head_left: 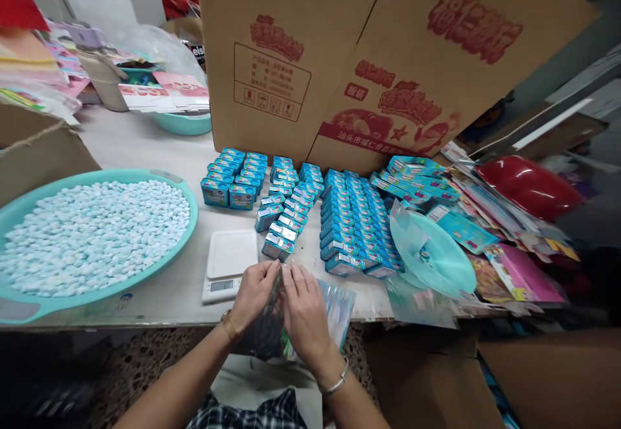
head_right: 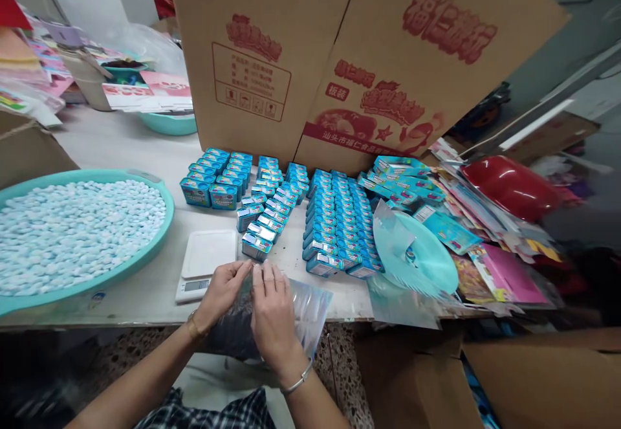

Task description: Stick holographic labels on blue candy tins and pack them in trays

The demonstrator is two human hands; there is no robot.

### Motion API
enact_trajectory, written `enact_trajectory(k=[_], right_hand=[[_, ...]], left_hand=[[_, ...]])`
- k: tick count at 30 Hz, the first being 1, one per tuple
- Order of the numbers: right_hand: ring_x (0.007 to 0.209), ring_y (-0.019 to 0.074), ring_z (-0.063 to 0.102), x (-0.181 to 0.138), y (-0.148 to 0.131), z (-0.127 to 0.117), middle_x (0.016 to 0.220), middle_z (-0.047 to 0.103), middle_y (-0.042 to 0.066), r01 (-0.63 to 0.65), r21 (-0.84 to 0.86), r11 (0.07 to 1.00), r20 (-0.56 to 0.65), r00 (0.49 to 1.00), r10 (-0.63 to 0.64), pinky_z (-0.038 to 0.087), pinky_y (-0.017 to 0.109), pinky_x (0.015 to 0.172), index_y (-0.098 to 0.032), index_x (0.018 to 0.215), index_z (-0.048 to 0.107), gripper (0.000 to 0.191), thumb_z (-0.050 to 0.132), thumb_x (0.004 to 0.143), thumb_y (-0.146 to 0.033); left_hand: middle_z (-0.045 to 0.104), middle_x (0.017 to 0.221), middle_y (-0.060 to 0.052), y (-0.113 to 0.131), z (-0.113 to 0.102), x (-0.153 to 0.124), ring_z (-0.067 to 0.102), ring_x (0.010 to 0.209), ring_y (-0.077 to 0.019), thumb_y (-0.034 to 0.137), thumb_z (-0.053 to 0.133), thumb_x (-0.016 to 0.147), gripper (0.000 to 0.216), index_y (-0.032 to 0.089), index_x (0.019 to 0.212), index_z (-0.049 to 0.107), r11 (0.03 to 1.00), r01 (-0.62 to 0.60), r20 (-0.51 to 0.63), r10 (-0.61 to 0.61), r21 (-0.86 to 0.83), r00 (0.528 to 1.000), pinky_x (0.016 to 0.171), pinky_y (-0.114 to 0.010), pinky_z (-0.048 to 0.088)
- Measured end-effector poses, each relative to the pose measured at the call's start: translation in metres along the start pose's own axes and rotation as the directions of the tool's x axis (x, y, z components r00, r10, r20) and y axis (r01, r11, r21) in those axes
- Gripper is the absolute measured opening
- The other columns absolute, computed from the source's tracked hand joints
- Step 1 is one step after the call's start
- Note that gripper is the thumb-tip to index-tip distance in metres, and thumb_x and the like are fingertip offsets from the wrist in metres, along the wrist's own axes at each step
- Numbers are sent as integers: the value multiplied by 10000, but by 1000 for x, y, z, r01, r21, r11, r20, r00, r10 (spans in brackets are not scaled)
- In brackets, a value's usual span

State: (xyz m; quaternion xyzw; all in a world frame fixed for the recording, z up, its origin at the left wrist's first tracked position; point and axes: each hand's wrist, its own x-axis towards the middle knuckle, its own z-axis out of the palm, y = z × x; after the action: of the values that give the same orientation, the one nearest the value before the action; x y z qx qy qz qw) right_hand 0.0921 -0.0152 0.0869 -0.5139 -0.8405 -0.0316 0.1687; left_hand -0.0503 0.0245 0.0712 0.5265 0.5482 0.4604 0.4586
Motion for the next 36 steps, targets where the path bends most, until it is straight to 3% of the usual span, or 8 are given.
enact_trajectory(k=[6,13,17,20,26,32,36], right_hand=[[1421,324,359,-6,-7,-7,1548,406,153,2,16,1000,11,1000,-2,401,513,1120,-114,1518,372,623,451,902,-57],[1357,333,436,-11,-14,-12,1481,484,174,9,67,998,-27,1000,-7,437,527,1067,-142,1479,442,569,485,914,-105],[1247,306,516,-6,-14,-18,1379,570,155,-12,121,993,-52,998,18,457,502,1023,-174,1471,445,512,472,960,-163],[1067,294,570,4,-11,-22,1204,639,153,-78,152,985,-53,995,87,496,464,904,-156,1489,404,506,458,991,-231],[925,282,534,18,-5,-23,997,633,122,-114,69,991,-35,993,117,468,426,795,-152,1325,584,362,467,992,-232],[960,261,526,12,-6,-23,1044,629,114,-78,109,991,-107,990,90,443,393,825,-188,1292,610,331,489,985,-212],[892,244,517,17,-2,-17,944,622,86,-100,94,991,-129,985,112,415,367,777,-208,1145,667,243,479,992,-220]], left_hand=[[517,629,24,9,0,-4,418,617,-128,499,458,937,453,166,655,577,996,-27,-12,28,80,1000,611,-235,358],[534,638,24,14,-4,-5,442,624,-135,482,446,956,444,171,669,579,994,-49,-27,52,95,998,614,-240,356],[475,610,34,14,-4,-7,412,611,-129,478,443,957,441,177,649,538,994,-45,-25,47,98,999,581,-239,318],[455,605,36,16,-3,-11,389,605,-124,463,440,959,438,174,646,539,990,-54,-31,58,128,998,581,-240,306],[528,656,19,19,-1,-11,425,635,-133,455,434,963,425,167,686,578,992,-61,-18,64,109,998,616,-240,337],[500,636,26,21,-1,-8,421,631,-133,467,449,954,427,175,658,547,995,-50,-24,52,84,998,623,-242,342],[497,640,25,19,2,-8,421,635,-134,473,451,949,425,177,657,541,996,-51,-8,52,69,999,617,-244,333]])
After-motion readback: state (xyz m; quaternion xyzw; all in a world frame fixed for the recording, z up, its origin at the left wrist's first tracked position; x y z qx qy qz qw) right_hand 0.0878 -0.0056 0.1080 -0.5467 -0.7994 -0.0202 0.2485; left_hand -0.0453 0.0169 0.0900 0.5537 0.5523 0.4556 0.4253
